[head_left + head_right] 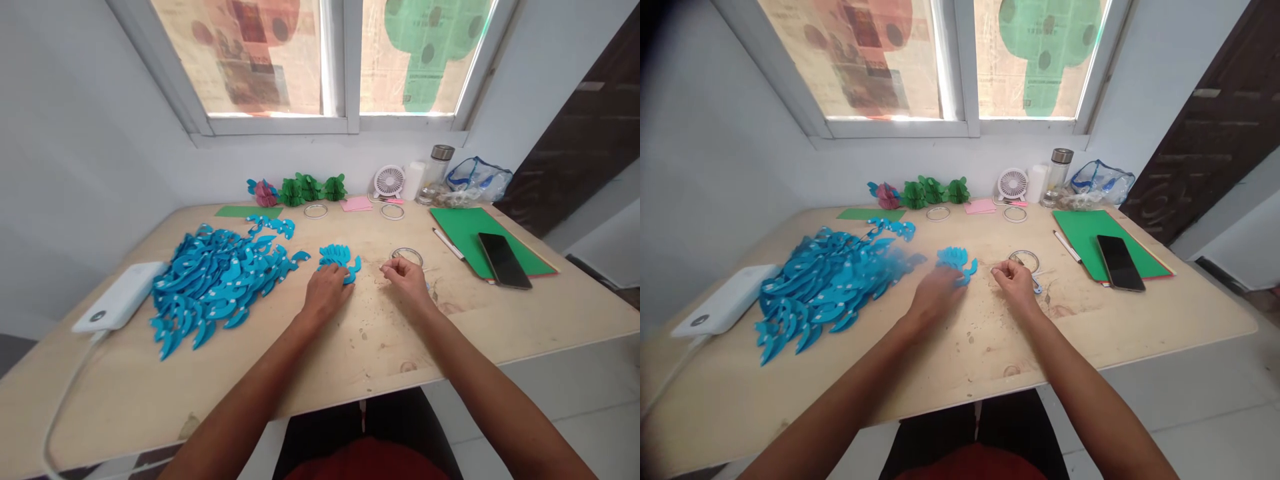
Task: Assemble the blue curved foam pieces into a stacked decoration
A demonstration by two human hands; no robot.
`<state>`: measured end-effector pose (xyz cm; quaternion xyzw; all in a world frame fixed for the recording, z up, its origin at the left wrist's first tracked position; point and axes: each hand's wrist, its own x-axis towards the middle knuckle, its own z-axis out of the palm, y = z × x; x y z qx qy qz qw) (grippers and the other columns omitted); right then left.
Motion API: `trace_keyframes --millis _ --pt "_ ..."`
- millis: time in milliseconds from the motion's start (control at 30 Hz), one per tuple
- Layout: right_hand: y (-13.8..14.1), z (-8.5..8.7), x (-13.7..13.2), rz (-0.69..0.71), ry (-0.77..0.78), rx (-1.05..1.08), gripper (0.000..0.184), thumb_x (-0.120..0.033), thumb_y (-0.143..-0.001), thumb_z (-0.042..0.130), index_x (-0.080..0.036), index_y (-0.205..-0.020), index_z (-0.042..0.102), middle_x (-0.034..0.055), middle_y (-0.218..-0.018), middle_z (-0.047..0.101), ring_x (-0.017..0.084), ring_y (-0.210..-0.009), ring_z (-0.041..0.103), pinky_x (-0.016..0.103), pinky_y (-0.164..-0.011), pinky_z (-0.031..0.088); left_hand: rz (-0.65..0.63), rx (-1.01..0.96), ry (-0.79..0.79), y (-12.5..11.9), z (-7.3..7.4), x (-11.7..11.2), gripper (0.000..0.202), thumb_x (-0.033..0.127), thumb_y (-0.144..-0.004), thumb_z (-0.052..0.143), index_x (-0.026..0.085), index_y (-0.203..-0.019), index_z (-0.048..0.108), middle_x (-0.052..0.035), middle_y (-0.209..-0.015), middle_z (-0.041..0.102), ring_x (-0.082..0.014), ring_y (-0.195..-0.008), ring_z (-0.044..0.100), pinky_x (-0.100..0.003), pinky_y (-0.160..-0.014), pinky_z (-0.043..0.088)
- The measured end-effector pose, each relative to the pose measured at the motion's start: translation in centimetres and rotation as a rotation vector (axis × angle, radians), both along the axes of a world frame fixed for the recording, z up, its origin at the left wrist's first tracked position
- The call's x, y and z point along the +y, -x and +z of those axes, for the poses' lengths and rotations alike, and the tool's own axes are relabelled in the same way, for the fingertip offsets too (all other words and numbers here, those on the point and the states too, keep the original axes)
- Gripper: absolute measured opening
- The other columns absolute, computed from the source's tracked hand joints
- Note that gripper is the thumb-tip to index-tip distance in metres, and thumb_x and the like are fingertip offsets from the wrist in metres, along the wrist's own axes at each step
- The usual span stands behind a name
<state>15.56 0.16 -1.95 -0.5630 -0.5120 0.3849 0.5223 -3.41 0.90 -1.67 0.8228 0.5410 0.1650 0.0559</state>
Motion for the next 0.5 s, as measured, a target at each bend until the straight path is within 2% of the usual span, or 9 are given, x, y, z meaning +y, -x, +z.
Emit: trace_keyframes --millis 300,500 --pt "0.57 0.69 -0.53 0.042 0.04 0.012 0.018 -0.035 -0.066 0.063 -0.018 -0.064 0.058 -0.0018 -0.057 0.054 0.012 -0.052 0.046 0.025 -0.05 0.034 0.054 -0.126 0.025 -0.22 -0.22 0.11 0.014 0.026 -0.081 0.05 0.021 -0.082 0.062 -0.0064 -0.088 0.06 -0.0218 -0.087 0.053 -0.031 -0.072 0.039" --pt "0.7 0.41 -0.5 0.069 0.062 0.016 0.015 -0.033 -0.066 0.062 -0.018 -0.064 0.058 -0.0024 -0.056 0.052 0.011 -0.053 0.045 0.024 -0.049 0.032 0.09 -0.201 0.076 -0.2 -0.16 -0.03 0.015 0.024 -0.08 0.049 0.021 -0.075 0.062 -0.0047 -0.083 0.062 -0.0206 -0.084 0.055 -0.03 -0.07 0.04"
